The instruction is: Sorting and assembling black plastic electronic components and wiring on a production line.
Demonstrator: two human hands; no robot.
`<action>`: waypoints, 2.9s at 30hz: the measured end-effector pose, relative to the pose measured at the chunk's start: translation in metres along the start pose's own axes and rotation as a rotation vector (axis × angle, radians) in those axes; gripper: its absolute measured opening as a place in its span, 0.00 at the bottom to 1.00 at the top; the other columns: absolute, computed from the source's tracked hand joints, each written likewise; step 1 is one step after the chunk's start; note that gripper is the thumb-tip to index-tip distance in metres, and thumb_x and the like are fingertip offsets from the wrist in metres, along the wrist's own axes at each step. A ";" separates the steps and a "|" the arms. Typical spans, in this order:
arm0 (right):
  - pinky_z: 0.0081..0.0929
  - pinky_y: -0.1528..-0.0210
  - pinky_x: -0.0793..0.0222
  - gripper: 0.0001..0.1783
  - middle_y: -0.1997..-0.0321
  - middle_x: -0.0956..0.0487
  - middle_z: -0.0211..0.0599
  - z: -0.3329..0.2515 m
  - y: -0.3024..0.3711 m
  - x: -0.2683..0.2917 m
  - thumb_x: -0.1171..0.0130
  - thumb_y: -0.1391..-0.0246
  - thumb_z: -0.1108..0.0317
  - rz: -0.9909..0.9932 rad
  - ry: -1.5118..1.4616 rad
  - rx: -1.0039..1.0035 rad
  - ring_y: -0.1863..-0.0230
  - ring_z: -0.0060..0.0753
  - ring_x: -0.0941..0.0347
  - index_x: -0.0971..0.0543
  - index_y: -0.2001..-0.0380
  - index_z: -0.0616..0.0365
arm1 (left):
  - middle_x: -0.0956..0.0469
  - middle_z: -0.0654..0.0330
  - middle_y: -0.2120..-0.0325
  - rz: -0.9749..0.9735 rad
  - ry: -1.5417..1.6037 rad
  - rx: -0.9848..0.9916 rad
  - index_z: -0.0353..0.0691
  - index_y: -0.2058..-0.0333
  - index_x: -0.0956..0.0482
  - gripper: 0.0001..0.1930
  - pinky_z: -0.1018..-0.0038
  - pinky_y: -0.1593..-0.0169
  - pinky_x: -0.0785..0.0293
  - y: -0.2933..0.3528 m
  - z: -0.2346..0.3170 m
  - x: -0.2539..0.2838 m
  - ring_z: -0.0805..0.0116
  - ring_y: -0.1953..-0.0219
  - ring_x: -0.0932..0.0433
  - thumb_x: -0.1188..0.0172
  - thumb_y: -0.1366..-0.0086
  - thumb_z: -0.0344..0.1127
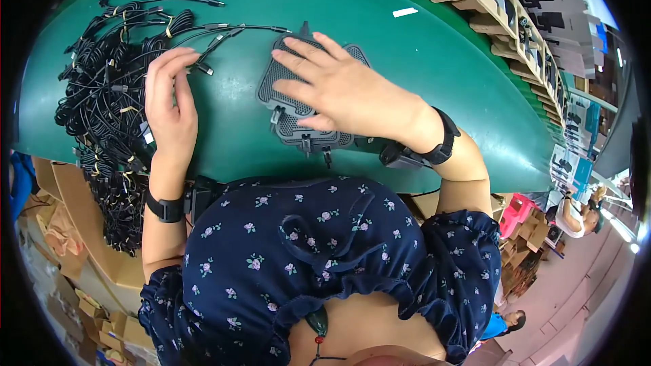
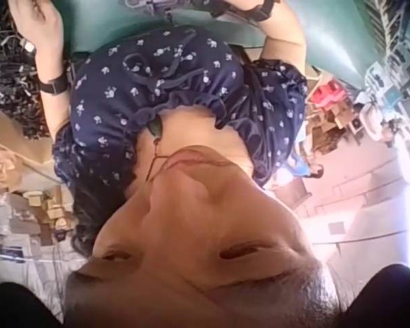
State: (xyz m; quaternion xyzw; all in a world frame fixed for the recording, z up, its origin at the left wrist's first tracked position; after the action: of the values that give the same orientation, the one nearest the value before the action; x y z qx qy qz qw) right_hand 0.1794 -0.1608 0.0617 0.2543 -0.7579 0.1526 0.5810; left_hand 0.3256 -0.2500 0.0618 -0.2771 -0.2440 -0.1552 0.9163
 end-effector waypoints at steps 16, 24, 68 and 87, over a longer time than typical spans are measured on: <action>0.21 0.72 0.31 0.17 0.65 0.24 0.37 0.148 0.035 -0.005 0.45 0.46 0.69 0.619 -0.733 -0.611 0.73 0.24 0.26 0.35 0.55 0.61 | 0.28 0.60 0.59 -0.187 -1.200 -0.176 0.42 0.59 0.28 0.17 0.63 0.48 0.39 -0.053 -0.037 -0.015 0.62 0.51 0.33 0.44 0.44 0.44; 0.15 0.80 0.37 0.18 0.65 0.23 0.32 0.170 0.149 0.049 0.44 0.48 0.72 0.694 -0.744 -0.847 0.78 0.18 0.28 0.34 0.55 0.60 | 0.27 0.66 0.61 -0.096 -0.976 -0.235 0.47 0.62 0.28 0.14 0.64 0.49 0.43 -0.048 0.002 -0.022 0.65 0.52 0.32 0.41 0.45 0.44; 0.29 0.44 0.41 0.13 0.53 0.25 0.45 0.377 0.496 0.124 0.49 0.49 0.71 0.982 0.324 -1.131 0.47 0.43 0.33 0.23 0.59 0.58 | 0.27 0.54 0.64 -0.030 -0.505 -0.007 0.30 0.58 0.29 0.16 0.73 0.58 0.33 -0.038 -0.044 -0.015 0.65 0.64 0.29 0.42 0.40 0.34; 0.26 0.51 0.36 0.13 0.57 0.24 0.35 0.113 0.090 0.121 0.45 0.48 0.69 0.796 0.037 -0.394 0.54 0.31 0.30 0.24 0.58 0.57 | 0.29 0.64 0.72 0.162 -0.035 0.055 0.38 0.61 0.23 0.13 0.80 0.66 0.35 -0.067 0.024 0.036 0.77 0.73 0.32 0.37 0.47 0.28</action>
State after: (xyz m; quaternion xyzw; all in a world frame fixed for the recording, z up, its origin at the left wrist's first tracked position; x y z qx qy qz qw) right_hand 0.0144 -0.1713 0.1525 -0.1756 -0.8008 0.2217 0.5279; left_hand 0.3189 -0.2950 0.1276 -0.2732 -0.2410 -0.0689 0.9287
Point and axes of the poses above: each hand's wrist, its own y-axis away from the middle knuckle, its own x-axis out of the back of the hand, z = x × y, the point moved 9 cm from there along -y, towards the middle knuckle
